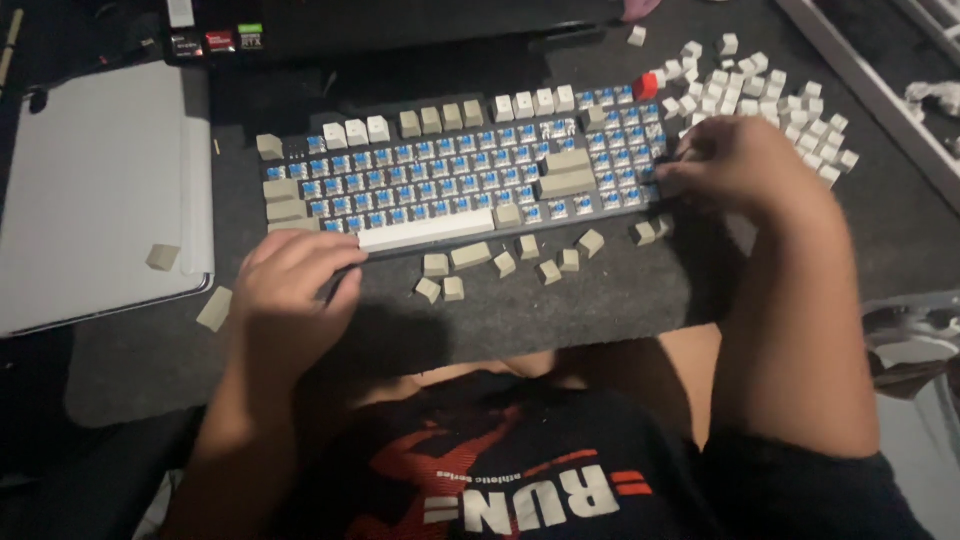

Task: The person attaches keycaps to a mechanical keyboard base by hand, picking individual pieces from the desk and pressing them onto the switches.

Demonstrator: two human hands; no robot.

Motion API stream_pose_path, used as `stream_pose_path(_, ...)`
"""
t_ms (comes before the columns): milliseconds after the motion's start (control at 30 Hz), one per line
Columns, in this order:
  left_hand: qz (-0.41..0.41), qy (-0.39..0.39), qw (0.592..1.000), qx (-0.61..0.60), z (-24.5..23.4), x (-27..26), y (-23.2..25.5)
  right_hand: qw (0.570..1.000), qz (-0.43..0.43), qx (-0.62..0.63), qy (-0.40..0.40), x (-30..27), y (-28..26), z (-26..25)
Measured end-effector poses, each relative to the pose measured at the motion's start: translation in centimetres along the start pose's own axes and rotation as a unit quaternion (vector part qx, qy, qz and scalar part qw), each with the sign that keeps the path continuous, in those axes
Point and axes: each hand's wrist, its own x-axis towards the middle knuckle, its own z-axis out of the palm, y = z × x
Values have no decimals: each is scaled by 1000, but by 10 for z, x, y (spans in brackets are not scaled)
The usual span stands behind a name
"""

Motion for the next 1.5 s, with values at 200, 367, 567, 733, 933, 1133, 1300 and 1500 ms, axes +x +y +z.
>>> stream_pose_path(200, -27, 1, 1000, -13, -3, -1, 3, 955, -42, 295, -2, -4, 28, -9)
stream_pose_path(367, -27, 0, 1000, -11, 0, -1, 0, 944, 12, 328, 46, -23, 33, 5)
stream_pose_path(567, -28, -1, 999, -15, 1, -2, -3, 968, -38, 115, 218, -24, 42, 43)
stream_pose_path(733, -19, -2, 1000, -18, 1, -3, -5, 932, -207, -16, 296, -36, 38, 61)
stream_pose_path(933, -20, -6, 999, -25, -2, -3, -5, 933, -191, -97, 289, -47, 26, 51)
stream_pose_path(1133, -17, -3, 999, -29, -1, -3, -6, 939, -179, -46, 290, -45, 16, 55)
stream_pose_path(1300, -29, -16, 999, -23, -2, -5, -6, 928, -189, -112, 302, -47, 14, 54)
stream_pose_path(1500, -38, -17, 999, -30, -1, -5, -7, 927, -174, -113, 313, -47, 18, 64)
